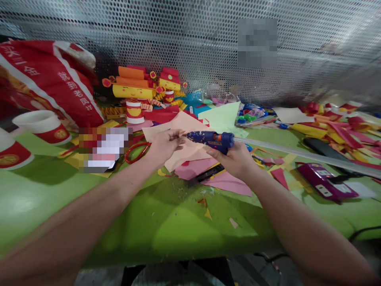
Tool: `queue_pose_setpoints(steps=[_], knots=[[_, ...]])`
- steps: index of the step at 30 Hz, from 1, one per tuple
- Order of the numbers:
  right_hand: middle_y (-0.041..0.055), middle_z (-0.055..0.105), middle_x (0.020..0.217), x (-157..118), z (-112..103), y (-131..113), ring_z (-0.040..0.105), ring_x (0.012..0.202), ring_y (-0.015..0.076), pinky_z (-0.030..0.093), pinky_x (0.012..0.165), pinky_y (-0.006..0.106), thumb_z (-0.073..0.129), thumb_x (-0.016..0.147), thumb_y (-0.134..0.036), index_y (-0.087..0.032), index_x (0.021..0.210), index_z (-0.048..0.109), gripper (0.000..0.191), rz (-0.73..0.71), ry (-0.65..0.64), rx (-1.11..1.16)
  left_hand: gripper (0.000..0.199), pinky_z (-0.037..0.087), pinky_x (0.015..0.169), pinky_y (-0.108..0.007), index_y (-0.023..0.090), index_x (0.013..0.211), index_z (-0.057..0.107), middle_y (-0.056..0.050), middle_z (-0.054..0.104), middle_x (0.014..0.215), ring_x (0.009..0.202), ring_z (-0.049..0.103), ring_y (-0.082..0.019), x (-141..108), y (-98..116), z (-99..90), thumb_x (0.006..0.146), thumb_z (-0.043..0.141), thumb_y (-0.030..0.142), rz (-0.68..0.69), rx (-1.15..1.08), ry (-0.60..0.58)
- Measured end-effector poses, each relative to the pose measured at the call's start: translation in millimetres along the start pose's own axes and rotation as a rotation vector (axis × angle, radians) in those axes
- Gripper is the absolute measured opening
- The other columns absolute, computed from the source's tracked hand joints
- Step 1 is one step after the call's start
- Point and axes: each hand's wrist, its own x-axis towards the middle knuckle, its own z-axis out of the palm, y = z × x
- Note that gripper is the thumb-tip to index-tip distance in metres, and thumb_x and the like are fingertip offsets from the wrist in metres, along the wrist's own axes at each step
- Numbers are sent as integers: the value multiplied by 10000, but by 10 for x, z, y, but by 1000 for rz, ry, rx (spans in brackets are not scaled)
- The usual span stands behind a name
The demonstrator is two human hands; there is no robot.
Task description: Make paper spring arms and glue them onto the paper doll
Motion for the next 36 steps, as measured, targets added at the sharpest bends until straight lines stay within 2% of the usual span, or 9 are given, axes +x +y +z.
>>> queue_pose_setpoints(steps=[4,11,17,20,25,31,36], knots=[[83,703,824,-5,-2,5,638,804,276,484,647,348,538,767,-440,-184,951,676,344,-39,-4,-10,147,476,686,-237,160,788,667,-1,654,812,701,593,-93,9,-9,-3,674,606,91,3,-16,16],[79,703,812,-3,4,13,637,812,272,484,651,344,535,771,-448,-185,933,678,341,-38,44,-21,140,479,685,-232,152,801,669,1,650,762,715,597,-98,-4,-3,5,681,617,104,-6,-15,13],[98,701,835,9,-26,16,639,829,287,486,655,355,529,773,-443,-160,965,674,372,-21,0,-13,142,484,700,-224,153,779,674,-8,659,752,703,603,-102,-2,9,-10,638,672,132,-4,-50,20],[94,701,861,11,-20,13,636,846,282,484,660,345,532,772,-436,-168,969,671,360,-34,6,-20,93,495,687,-236,141,751,662,-27,657,729,687,619,-120,17,1,-35,684,645,204,-25,-132,11],[86,698,820,-6,4,31,636,794,255,478,644,327,522,778,-447,-167,923,678,352,-57,12,-39,160,513,704,-285,146,752,634,-35,652,704,661,640,-137,61,-26,-67,795,536,265,-79,-236,25],[86,692,799,-23,17,36,634,754,246,478,616,324,517,772,-470,-174,911,675,362,-50,15,-33,38,517,741,-300,137,751,622,-25,655,673,621,637,-118,48,21,-53,752,584,132,-138,-240,57],[91,690,784,-3,-46,11,633,765,261,478,633,342,515,767,-458,-164,854,678,348,-46,5,26,86,523,716,-278,129,739,610,-21,652,656,607,640,-112,42,43,-46,740,556,62,-138,-249,54]])
